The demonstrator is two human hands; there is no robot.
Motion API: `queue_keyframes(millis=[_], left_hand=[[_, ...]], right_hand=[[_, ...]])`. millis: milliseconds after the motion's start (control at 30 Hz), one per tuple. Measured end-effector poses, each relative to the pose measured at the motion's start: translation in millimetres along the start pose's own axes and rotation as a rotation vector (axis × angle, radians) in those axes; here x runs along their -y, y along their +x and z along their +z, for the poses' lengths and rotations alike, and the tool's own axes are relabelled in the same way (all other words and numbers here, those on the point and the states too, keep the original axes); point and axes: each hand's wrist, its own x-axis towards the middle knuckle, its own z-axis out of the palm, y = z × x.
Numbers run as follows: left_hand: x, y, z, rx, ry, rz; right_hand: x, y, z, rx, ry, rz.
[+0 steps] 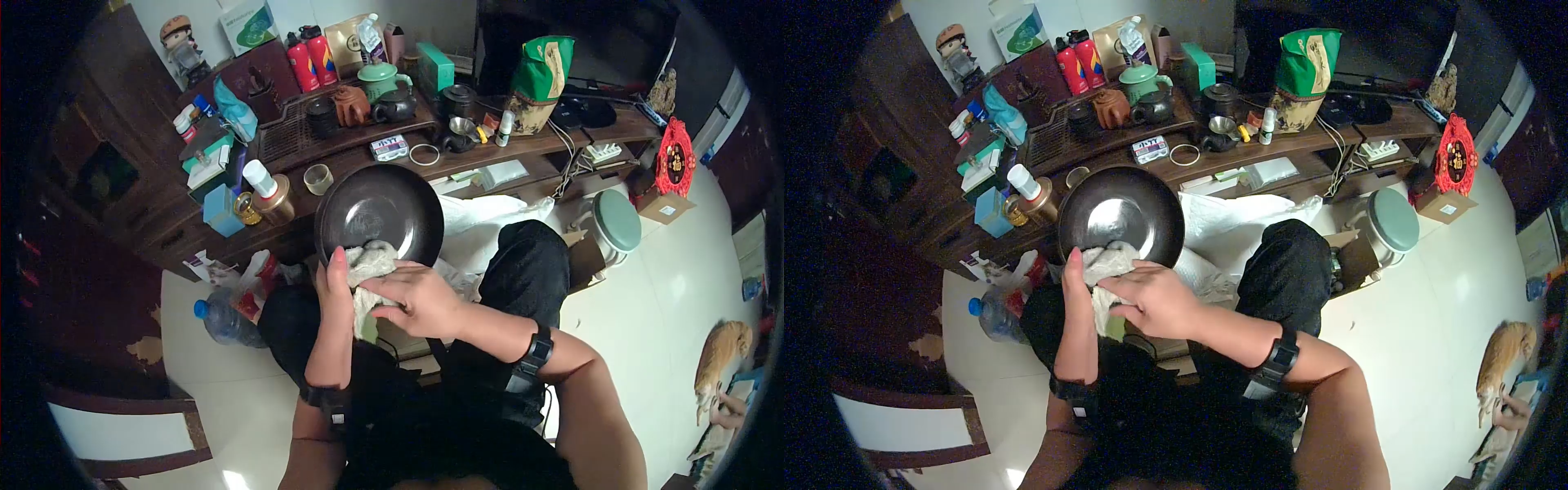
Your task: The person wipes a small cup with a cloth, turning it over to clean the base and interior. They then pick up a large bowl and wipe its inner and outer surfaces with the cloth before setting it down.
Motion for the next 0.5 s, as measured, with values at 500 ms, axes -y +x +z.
queue_keyframes(millis=[500], left_hand=[[-41.0, -12.9, 1.5, 0.214, 0.465, 0.252]], right_hand=[[-49.2, 34.9, -56.0, 0.207, -1.199, -0.288]])
